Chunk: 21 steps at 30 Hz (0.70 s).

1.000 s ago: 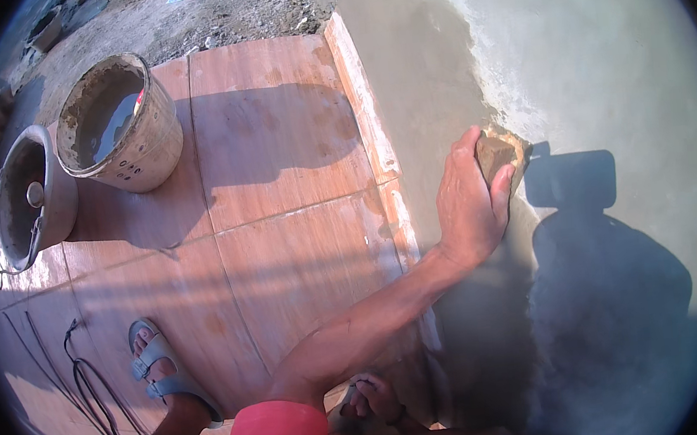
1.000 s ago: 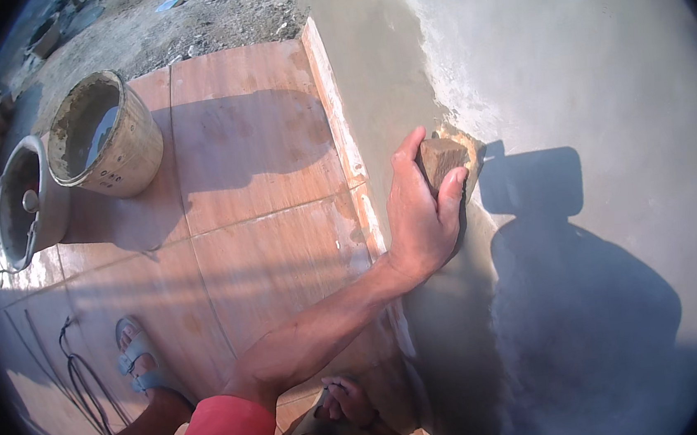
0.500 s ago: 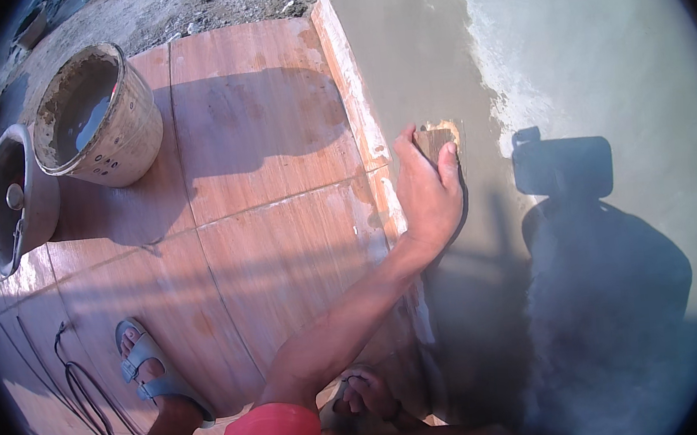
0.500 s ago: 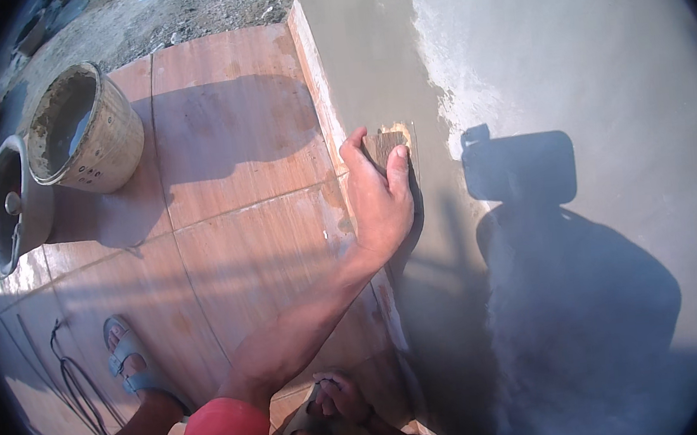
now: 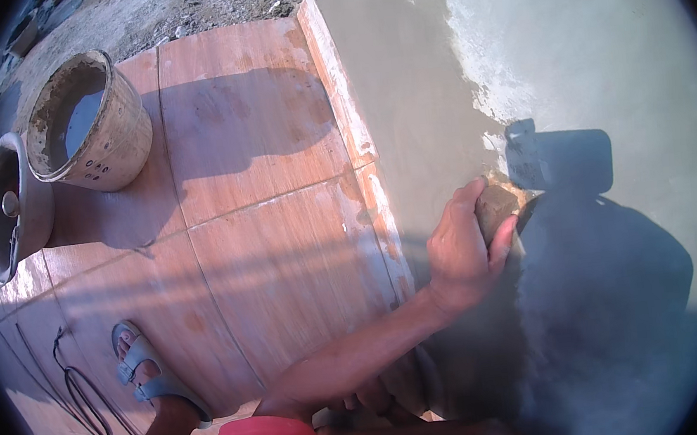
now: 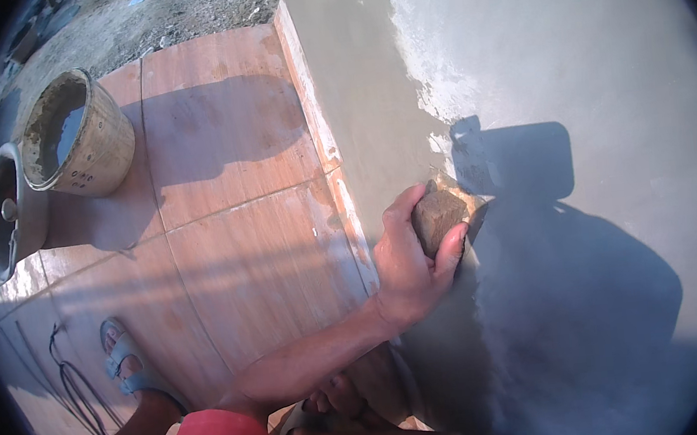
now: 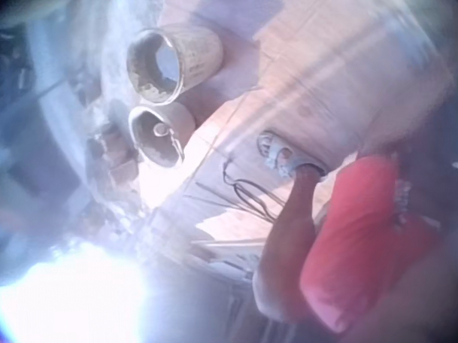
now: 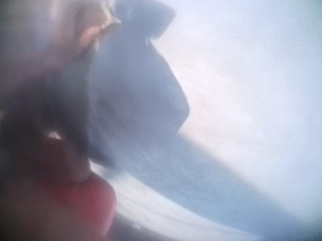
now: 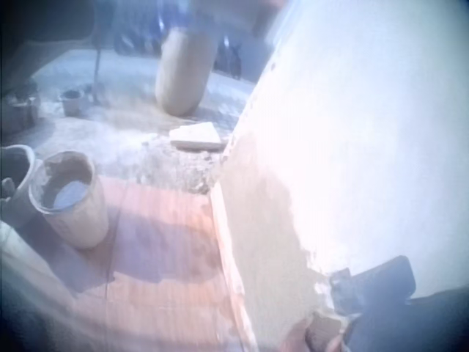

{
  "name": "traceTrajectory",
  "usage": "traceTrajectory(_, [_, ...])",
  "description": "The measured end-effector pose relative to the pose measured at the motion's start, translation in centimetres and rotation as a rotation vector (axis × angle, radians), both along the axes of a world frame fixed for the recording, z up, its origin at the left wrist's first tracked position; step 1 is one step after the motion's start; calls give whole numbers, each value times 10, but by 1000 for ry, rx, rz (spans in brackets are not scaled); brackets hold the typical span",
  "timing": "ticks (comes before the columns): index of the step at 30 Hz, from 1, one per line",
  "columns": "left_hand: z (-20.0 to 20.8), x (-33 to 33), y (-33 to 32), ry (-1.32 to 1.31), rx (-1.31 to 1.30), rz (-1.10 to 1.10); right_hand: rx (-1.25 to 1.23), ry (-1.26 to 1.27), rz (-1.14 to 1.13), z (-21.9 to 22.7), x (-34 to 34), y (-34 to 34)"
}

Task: The person sits on a tiled floor and uses a sponge to apply and smooth a wet plaster-like substance onto a vertical wall. They repeatedly dip the sponge into a bucket of water to clean it and then continue smoothing the wall surface.

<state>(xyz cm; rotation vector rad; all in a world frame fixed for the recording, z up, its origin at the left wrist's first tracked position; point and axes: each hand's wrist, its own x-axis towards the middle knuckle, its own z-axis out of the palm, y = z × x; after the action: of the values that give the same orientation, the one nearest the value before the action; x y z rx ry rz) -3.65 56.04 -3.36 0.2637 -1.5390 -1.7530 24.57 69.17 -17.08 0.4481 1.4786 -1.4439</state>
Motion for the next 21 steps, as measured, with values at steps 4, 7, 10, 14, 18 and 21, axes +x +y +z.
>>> traceTrajectory(4, [-5,-12,-29,-282,131,-50,19,96,44,13,-8,-15])
traceTrajectory(7, [10,-12,-19,-80,63,-10,-45,89,9,7,-2,-8])
traceTrajectory(10, [-3,28,-1,8,-88,-115,-53,65,0,16,-16,-17])
traceTrajectory(14, [-6,-26,-39,-249,-110,126,-57,45,10,16,-15,-20])
traceTrajectory(18, [32,42,11,-116,-80,-197,-46,47,-11,3,-4,-10])
traceTrajectory(21, [-4,46,14,-112,-67,-179,-47,56,-23,0,1,-5])
